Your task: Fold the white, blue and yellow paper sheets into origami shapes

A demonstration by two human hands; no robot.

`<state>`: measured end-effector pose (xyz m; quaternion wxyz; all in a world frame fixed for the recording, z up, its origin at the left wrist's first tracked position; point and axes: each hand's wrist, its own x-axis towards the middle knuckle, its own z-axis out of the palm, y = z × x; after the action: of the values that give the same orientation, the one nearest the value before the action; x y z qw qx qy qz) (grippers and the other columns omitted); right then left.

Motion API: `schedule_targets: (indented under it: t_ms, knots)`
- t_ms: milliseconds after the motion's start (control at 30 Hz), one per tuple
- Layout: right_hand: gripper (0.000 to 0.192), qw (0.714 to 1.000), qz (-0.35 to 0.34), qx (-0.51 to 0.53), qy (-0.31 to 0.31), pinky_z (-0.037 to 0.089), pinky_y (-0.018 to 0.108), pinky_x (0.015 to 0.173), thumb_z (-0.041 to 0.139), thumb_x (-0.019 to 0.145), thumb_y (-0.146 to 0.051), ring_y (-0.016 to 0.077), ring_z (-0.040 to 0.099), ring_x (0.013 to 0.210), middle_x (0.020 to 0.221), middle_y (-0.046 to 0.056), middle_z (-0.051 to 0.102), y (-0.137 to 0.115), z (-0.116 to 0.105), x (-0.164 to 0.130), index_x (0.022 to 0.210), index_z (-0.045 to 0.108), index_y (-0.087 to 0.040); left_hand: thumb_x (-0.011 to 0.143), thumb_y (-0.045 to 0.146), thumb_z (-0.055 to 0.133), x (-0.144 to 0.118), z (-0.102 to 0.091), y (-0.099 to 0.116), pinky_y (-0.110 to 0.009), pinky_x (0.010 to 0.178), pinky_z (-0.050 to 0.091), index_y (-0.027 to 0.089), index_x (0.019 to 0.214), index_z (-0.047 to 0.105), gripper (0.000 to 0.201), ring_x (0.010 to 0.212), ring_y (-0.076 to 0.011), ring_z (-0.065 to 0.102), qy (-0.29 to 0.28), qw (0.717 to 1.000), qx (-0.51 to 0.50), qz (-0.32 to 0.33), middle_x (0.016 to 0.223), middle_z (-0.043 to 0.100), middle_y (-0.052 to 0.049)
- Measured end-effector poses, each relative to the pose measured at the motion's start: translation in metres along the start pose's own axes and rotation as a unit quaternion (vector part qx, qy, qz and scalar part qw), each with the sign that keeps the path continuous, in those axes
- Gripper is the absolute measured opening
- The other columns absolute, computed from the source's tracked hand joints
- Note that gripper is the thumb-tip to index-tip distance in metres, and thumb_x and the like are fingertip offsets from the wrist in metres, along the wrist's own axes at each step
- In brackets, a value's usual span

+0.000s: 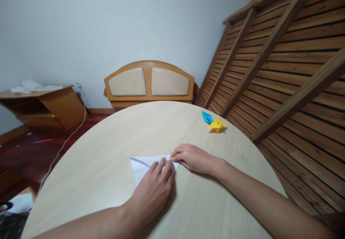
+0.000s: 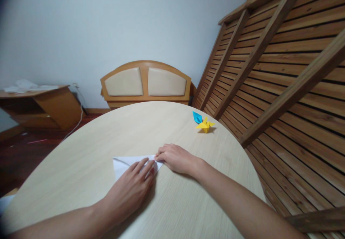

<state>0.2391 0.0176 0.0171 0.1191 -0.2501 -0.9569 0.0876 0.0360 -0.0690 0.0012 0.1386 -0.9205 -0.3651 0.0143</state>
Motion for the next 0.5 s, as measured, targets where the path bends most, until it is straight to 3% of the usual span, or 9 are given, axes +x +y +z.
schedule_targets:
  t_ms: [100,367,500]
  knots:
    - [0.024,1.000,-0.009,0.014,-0.011,0.043,0.032,0.093,0.050,0.098,-0.016,0.0195,0.062,0.103,0.111,0.008,0.073,-0.001,-0.003,-0.002,0.105,0.074,-0.018,0.094,0.014,0.040,-0.001,0.003,-0.001,-0.053,0.107,0.039,0.003,0.134,0.052,0.043,0.139,-0.0369,0.038,-0.006,1.000,-0.009,0.004,0.150,0.041,-0.026]
    - [0.026,0.998,-0.004,0.045,-0.050,0.044,0.031,0.093,0.052,0.092,-0.007,0.0189,0.063,0.102,0.114,0.005,0.073,0.004,-0.023,-0.013,0.097,0.074,-0.020,0.092,0.012,0.043,0.003,0.004,-0.003,-0.053,0.099,0.048,0.001,0.130,0.054,0.041,0.134,-0.0397,0.044,-0.052,0.998,-0.036,0.014,0.145,0.045,-0.029]
    - [0.025,0.998,0.030,0.027,-0.046,0.045,0.031,0.090,0.055,0.088,-0.008,0.0191,0.066,0.097,0.102,0.004,0.076,0.009,-0.027,-0.019,0.091,0.076,-0.022,0.092,0.014,0.045,0.003,0.004,-0.003,-0.054,0.098,0.049,0.002,0.125,0.057,0.038,0.130,-0.0385,0.047,-0.046,0.998,-0.041,0.016,0.140,0.049,-0.028]
